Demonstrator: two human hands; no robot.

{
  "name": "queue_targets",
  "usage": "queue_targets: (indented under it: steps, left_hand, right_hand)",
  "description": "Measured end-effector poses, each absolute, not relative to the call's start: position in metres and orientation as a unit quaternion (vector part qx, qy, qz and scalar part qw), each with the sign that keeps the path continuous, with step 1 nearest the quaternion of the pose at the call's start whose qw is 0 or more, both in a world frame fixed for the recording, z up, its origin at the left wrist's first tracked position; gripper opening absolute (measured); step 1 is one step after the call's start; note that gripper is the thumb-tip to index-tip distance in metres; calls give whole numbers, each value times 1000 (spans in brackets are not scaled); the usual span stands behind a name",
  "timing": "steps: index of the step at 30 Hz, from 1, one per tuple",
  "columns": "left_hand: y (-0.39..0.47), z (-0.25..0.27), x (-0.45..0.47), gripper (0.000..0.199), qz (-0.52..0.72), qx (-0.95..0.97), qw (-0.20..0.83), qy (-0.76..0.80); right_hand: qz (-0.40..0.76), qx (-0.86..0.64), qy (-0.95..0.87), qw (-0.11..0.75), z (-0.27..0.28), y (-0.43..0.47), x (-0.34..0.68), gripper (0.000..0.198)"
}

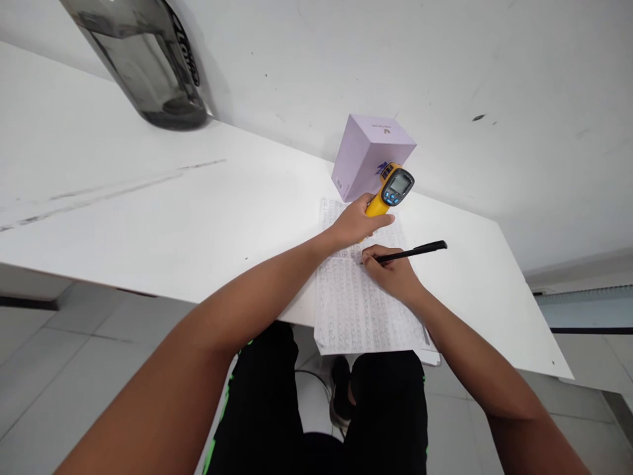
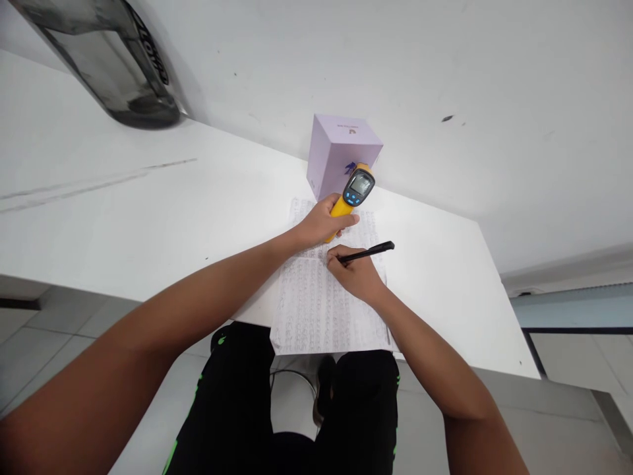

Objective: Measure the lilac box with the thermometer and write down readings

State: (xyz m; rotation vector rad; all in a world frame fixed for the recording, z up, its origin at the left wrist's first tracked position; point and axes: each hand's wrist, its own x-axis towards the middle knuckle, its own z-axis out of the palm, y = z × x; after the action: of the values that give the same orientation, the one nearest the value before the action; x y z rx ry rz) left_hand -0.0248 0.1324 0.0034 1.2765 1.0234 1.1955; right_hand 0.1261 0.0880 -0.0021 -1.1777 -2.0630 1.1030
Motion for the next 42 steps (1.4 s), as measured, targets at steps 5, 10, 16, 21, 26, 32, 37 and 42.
queue_targets:
  steps: [5, 10, 16, 21, 26, 32, 37, 42]
  left_hand:
    - [133, 3, -24, 37, 509, 527, 537, 418]
    - [134, 3, -24, 38, 507, 527, 533, 425]
    - [132, 5, -24, 37, 504, 526, 536, 426]
    - [132, 6, -24, 38, 501, 526, 540, 425]
    - [133, 4, -24, 37, 502, 526, 536, 429]
    - [136, -2, -21, 41, 506, 524, 514, 452]
    - [133, -5, -23, 45, 501, 530, 481, 486]
    - [128, -4, -26, 50, 502, 539, 455, 501]
  right_hand:
    - [410, -434, -760, 258, -1, 88, 126, 11]
    - [404, -440, -760, 256, -1, 88, 126, 11]
    - [418, -429, -759, 256, -4, 89, 127, 11]
    - [414, -437, -753, 266, -5, 88, 126, 12]
    - [409, -427, -767, 250, 0, 87, 126, 10]
    - [417, -398, -779, 245, 0, 88, 128, 13]
    - [361, -402, -790, 291, -3, 84, 124, 27]
    - [245, -418, -810, 330, -2, 79, 131, 31]
